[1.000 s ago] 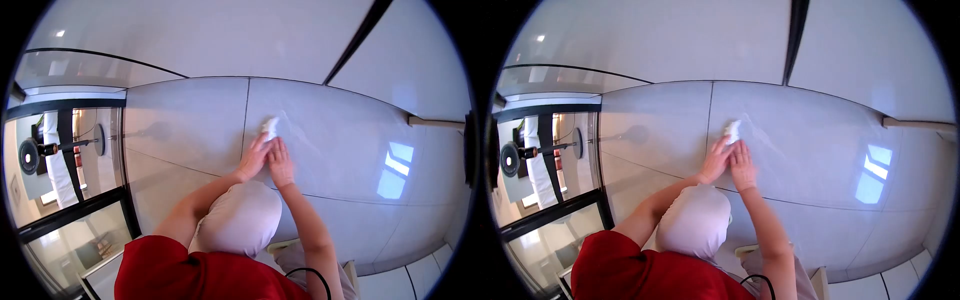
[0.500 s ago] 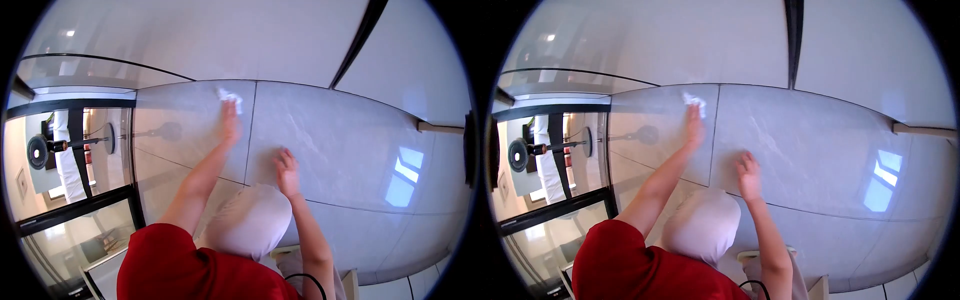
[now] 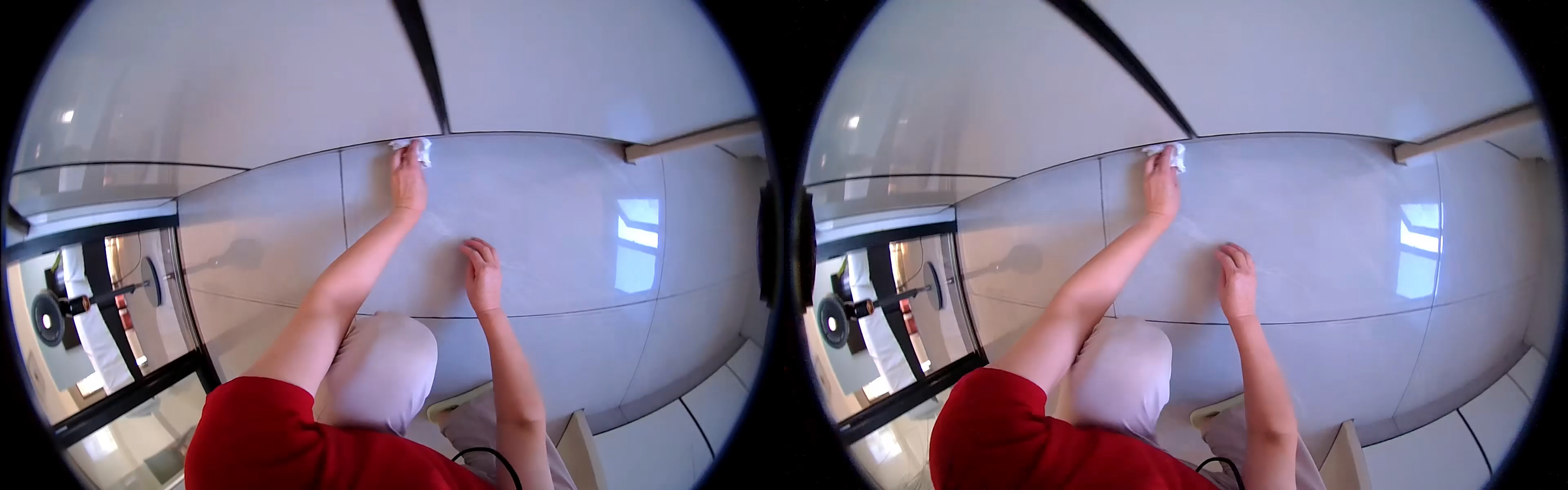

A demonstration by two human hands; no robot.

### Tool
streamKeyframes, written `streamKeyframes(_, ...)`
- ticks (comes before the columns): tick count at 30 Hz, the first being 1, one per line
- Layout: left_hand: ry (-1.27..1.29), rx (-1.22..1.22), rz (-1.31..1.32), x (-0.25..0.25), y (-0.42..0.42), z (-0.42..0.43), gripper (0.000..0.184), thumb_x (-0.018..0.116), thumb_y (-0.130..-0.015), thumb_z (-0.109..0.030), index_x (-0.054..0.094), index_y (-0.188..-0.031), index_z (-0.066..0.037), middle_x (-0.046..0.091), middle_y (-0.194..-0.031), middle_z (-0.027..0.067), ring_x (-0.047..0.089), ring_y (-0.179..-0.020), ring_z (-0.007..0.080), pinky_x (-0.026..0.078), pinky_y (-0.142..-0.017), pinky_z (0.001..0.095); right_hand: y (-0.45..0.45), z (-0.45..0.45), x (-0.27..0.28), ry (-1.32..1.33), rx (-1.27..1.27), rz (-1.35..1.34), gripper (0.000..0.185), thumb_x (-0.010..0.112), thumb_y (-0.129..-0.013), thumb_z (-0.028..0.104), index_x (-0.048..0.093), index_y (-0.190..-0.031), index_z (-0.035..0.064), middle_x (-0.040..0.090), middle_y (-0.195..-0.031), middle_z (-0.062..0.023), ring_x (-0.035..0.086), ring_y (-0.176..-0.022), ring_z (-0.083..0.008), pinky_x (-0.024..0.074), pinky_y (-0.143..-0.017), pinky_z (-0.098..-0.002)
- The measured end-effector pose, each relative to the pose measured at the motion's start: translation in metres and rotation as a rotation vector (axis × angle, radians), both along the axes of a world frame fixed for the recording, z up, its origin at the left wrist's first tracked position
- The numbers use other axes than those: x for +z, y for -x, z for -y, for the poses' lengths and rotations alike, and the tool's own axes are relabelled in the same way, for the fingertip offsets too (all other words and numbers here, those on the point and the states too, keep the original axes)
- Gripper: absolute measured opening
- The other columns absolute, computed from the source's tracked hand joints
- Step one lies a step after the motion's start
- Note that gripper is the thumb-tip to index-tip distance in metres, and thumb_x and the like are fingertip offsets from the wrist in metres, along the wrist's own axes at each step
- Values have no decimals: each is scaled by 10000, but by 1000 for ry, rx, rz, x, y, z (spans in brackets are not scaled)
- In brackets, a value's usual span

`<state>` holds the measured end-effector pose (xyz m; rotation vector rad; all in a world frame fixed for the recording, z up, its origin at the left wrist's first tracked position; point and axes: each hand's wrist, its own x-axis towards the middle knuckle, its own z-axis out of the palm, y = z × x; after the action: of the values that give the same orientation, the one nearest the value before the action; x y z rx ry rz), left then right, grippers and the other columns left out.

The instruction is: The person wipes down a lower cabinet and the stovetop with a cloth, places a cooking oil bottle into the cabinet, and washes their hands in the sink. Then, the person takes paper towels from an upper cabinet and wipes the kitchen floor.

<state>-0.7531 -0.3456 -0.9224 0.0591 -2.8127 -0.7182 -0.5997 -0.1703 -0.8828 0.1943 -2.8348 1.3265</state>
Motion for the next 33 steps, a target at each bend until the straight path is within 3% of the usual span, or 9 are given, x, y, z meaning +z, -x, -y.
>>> streamKeyframes(11, -51, -572, -76, -15, 20, -245, 387, 433, -867, -48, 441, -1253, -69, 515, -1222, 149, 438, -1173, 293, 404, -966, 354, -74, -68, -1, 54, -348, 22, 274, 507, -717, -85, 629, -939, 20, 603, -1023, -112, 533, -1030, -296, 438, -891, -379)
streamKeyframes(14, -168, -768, 100, -4, -15, -280, 334, 445, -876, -95, 510, -1202, -59, 511, -1224, 147, 442, -1162, 288, 399, -966, 356, -90, -88, -3, 95, -521, 39, 258, 504, -735, -83, 630, -931, 26, 606, -1012, -109, 540, -1006, -293, 437, -877, -373)
streamKeyframes(17, -418, -852, 263, 20, -22, -291, 298, 475, -849, -82, 584, -1124, -46, 548, -1179, 137, 483, -1115, 286, 414, -929, 367, -86, -108, 4, 82, -692, 31, 255, 495, -752, -84, 634, -930, 37, 607, -1008, -107, 547, -986, -286, 440, -855, -363)
streamKeyframes(21, -394, -755, -197, 44, 11, -252, 290, 512, -803, -29, 615, -1072, -62, 624, -1025, 121, 553, -999, 303, 426, -901, 379, -62, -124, 31, 101, -789, -19, 248, 473, -812, -67, 648, -944, 48, 619, -996, -102, 566, -949, -258, 452, -814, -323)
streamKeyframes(24, -226, -595, -235, 26, 40, -214, 235, 500, -818, -51, 620, -1020, -63, 623, -1002, 120, 556, -962, 293, 433, -871, 382, -56, -134, 24, 135, -764, -35, 266, 476, -796, -74, 645, -958, 51, 617, -996, -101, 563, -952, -262, 450, -819, -325)
streamKeyframes(28, -380, -371, 334, 12, 25, -209, 147, 507, -847, -134, 615, -888, -44, 594, -964, 127, 533, -916, 280, 439, -806, 371, -56, -131, -6, 107, -710, -16, 316, 482, -783, -76, 623, -1032, 56, 594, -1071, -114, 559, -983, -276, 444, -839, -334)
streamKeyframes(30, -583, -468, 380, 10, -7, -242, 142, 516, -835, -132, 613, -866, -33, 583, -978, 131, 522, -931, 288, 439, -783, 364, -41, -120, 3, 135, -760, -14, 359, 485, -783, -73, 591, -1098, 64, 558, -1136, -137, 544, -1016, -293, 439, -852, -350)
streamKeyframes(32, -393, -876, 165, -15, -31, -258, 144, 520, -820, -111, 618, -891, -32, 584, -983, 132, 522, -923, 302, 440, -782, 359, -26, -122, 18, 139, -825, -21, 411, 489, -783, -70, 559, -1163, 71, 523, -1200, -159, 530, -1048, -310, 435, -865, -367)
streamKeyframes(33, -393, -882, 159, -4, -37, -255, 144, 520, -820, -111, 618, -891, -32, 584, -983, 132, 522, -923, 302, 440, -782, 359, -17, -125, 25, -11, -784, -74, 442, 490, -792, -63, 519, -1211, 74, 475, -1253, -182, 498, -1097, -333, 423, -893, -385)
